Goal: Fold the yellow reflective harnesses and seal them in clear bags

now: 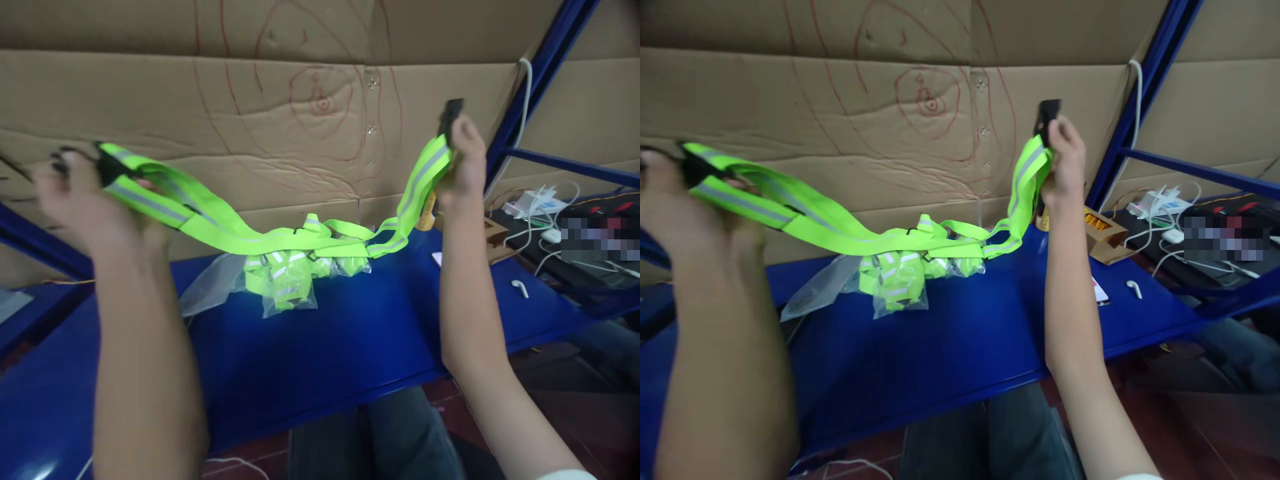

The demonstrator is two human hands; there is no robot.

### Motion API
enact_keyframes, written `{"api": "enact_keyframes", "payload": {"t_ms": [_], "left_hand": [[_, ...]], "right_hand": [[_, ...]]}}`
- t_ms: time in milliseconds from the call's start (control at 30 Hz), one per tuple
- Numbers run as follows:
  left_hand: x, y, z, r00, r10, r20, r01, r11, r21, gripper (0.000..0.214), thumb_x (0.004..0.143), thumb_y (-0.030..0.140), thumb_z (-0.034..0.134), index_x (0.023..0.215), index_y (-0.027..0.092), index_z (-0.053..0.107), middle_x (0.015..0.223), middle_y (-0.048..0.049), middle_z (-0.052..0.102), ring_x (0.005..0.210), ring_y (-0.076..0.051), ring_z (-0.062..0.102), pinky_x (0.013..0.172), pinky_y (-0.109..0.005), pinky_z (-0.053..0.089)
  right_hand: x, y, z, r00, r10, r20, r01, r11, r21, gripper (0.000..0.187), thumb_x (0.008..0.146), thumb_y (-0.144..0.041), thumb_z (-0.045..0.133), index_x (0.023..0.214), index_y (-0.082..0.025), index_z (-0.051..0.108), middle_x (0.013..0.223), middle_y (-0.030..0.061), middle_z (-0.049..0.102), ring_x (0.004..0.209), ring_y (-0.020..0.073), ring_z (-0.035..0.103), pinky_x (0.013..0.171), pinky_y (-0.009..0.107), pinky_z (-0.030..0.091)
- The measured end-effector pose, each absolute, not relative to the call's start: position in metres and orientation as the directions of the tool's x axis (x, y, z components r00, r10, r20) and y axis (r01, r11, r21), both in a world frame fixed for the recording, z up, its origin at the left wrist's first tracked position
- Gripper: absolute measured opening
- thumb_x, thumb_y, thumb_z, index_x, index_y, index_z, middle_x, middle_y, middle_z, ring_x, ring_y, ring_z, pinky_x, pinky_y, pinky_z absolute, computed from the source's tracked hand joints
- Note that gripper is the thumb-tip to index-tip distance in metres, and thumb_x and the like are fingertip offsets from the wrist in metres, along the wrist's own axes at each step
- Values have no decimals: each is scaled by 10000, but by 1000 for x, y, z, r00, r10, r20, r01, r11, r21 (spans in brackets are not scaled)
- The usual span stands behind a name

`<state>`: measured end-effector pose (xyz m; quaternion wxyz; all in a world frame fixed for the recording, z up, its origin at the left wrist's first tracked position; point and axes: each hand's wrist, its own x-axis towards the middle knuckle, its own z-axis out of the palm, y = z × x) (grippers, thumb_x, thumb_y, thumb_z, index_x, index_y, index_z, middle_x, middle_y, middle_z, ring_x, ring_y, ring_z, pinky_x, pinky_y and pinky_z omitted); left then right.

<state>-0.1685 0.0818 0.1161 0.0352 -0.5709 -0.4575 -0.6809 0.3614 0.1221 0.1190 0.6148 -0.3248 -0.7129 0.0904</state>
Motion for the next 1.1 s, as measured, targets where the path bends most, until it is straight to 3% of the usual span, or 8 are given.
{"api": "enact_keyframes", "payload": {"t_ms": [33,67,167,267,333,567,900,1100], "left_hand": [[-145,79,120,-462,436,773,418,-661,623,879,655,1048,550,960,239,392,885,60,529,787,-114,567,699,-353,497],[-122,74,123,-487,469,737,324,-687,651,882,580,962,750,922,223,411,859,67,544,758,-94,555,696,-341,503],[-64,54,124,-269,723,636,207,-602,771,751,580,771,936,932,206,590,936,63,698,779,-99,605,768,-370,583],[-36,38,119,88,823,562,352,-553,755,567,673,658,951,967,211,761,1030,-4,810,936,-219,713,892,-460,627],[-29,31,116,187,812,553,440,-573,692,452,714,549,948,998,217,831,1080,-45,841,1014,-275,744,958,-484,620],[-14,21,117,328,800,503,498,-599,627,279,787,441,887,975,235,878,1024,-50,856,948,-280,769,848,-378,621],[-14,23,112,330,788,520,496,-613,614,265,834,503,881,960,271,858,1016,-51,843,974,-308,775,904,-444,641],[-13,23,115,335,771,542,512,-632,582,291,830,484,874,1008,254,856,1033,-52,846,1010,-316,775,930,-444,631]], "right_hand": [[347,120,119,69,573,817,271,777,-568,733,873,-952,504,1110,-298,735,1012,114,750,980,262,615,868,447,496],[332,116,118,19,630,777,228,754,-617,723,849,-928,591,1131,-280,741,1018,103,755,951,253,638,835,433,509],[295,102,116,-244,688,684,201,725,-658,679,844,-863,684,1121,-246,751,981,78,766,932,248,696,797,398,550],[276,89,118,-494,624,605,186,756,-628,628,818,-763,799,1168,-245,737,1075,69,786,956,237,713,830,375,581],[271,82,123,-601,567,564,187,785,-591,592,803,-685,855,1187,-252,730,1168,73,784,997,240,712,867,373,590],[257,70,136,-589,482,648,223,868,-444,329,942,-477,749,1128,-209,792,1176,96,805,1131,267,715,1061,423,554],[242,49,141,-530,496,688,361,866,-347,275,998,-362,666,1194,-283,841,1223,59,830,1175,297,738,1097,450,552],[238,52,138,-534,533,657,431,840,-331,299,988,-352,687,1240,-297,839,1094,54,833,1085,292,743,1038,435,570]]}}
